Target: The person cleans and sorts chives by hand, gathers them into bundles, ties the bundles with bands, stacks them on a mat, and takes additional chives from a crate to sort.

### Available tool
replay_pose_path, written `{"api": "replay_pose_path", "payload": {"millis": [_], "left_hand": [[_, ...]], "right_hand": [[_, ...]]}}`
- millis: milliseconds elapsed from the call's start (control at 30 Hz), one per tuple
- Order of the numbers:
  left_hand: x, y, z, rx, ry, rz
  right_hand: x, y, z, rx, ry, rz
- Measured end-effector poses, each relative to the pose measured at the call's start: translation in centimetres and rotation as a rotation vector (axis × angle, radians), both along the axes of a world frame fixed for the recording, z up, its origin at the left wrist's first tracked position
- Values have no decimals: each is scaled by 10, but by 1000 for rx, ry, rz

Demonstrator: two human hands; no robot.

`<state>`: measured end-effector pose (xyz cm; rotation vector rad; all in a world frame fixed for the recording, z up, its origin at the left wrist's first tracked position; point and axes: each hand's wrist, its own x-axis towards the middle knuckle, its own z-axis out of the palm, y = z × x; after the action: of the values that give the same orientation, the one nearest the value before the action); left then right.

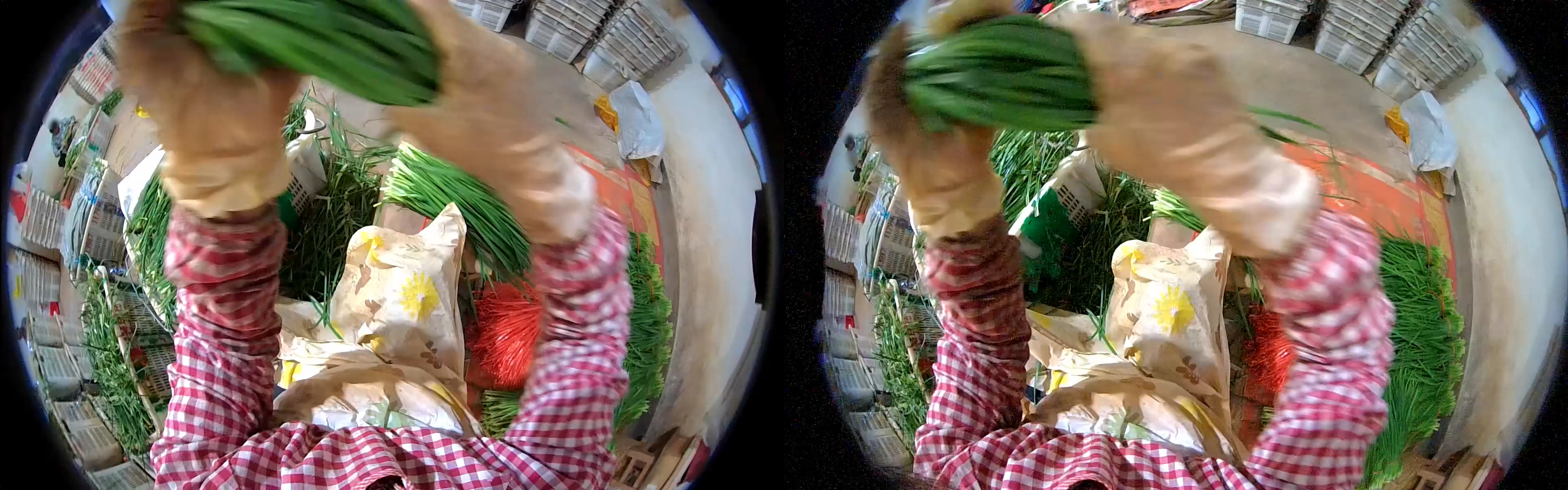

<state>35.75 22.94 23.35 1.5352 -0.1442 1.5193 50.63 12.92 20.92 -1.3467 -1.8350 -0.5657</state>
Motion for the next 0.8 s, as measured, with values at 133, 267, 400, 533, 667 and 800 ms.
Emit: {"api": "replay_pose_path", "payload": {"millis": [133, 267, 400, 533, 667, 800], "left_hand": [[-10, 27, -42, -551, -223, -755], [-16, 39, -150, -775, 94, -304], [-44, 3, -290, -1199, 810, -243], [-50, -47, -342, -1329, 1071, -344], [-41, -49, -343, -1325, 1109, -294], [-31, -20, -320, -1281, 1119, -188]], "right_hand": [[83, -58, -26, -326, -122, -270], [155, -111, -92, -568, -256, -789], [174, -105, -160, -832, -292, -873], [137, -43, -201, -881, -95, -731], [115, -1, -231, -876, -141, -592], [108, 15, -272, -1004, -162, -610]]}}
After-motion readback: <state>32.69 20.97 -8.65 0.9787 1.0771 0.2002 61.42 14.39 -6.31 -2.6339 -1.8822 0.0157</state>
